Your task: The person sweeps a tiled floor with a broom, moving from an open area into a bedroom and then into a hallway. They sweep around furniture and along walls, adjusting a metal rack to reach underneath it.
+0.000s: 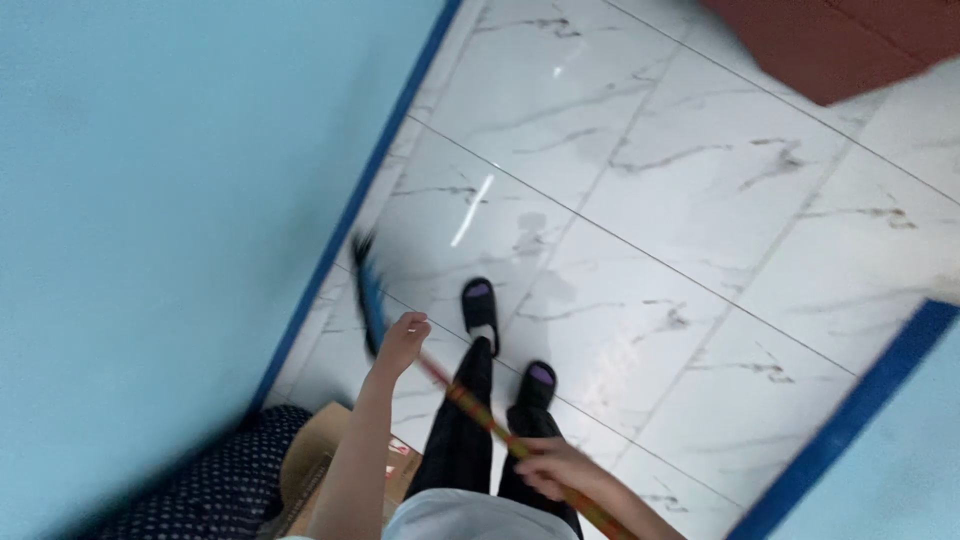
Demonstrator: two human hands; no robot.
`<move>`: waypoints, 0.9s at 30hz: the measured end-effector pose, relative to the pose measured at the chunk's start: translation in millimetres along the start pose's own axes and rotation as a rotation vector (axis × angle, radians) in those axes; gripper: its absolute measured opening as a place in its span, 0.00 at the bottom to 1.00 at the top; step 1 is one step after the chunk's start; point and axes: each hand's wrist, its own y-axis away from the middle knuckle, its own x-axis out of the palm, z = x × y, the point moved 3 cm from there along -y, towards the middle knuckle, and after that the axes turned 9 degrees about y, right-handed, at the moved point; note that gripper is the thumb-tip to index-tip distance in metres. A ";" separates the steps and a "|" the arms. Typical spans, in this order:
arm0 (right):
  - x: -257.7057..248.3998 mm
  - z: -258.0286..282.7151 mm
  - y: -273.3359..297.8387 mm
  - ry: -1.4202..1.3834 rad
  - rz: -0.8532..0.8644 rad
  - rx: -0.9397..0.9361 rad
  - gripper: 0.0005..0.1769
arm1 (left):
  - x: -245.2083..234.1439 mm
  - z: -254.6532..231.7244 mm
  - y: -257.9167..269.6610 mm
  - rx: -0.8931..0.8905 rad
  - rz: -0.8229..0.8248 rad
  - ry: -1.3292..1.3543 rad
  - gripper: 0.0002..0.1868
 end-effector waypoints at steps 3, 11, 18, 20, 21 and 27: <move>47.8 20.0 -120.4 0.760 0.154 0.075 0.24 | -26.5 -12.5 -28.6 0.038 -0.014 -0.032 0.24; -12.5 254.5 -216.7 0.747 -0.147 -0.187 0.15 | -79.6 -58.2 -91.1 -0.079 0.110 -0.028 0.26; -72.8 378.8 -143.6 0.049 -0.212 -0.339 0.14 | -79.4 -67.8 -158.5 -0.103 0.101 -0.133 0.28; -97.1 370.3 -132.8 -0.265 -0.134 -0.272 0.02 | -73.9 -77.6 -164.8 -0.100 0.104 -0.114 0.27; -108.0 355.0 -128.4 -0.271 -0.134 -0.267 0.02 | -74.8 -81.7 -166.3 -0.106 0.107 -0.119 0.27; -66.7 312.3 -37.4 -0.364 -0.398 -0.439 0.06 | -64.9 -130.7 -180.7 -0.094 0.169 -0.144 0.28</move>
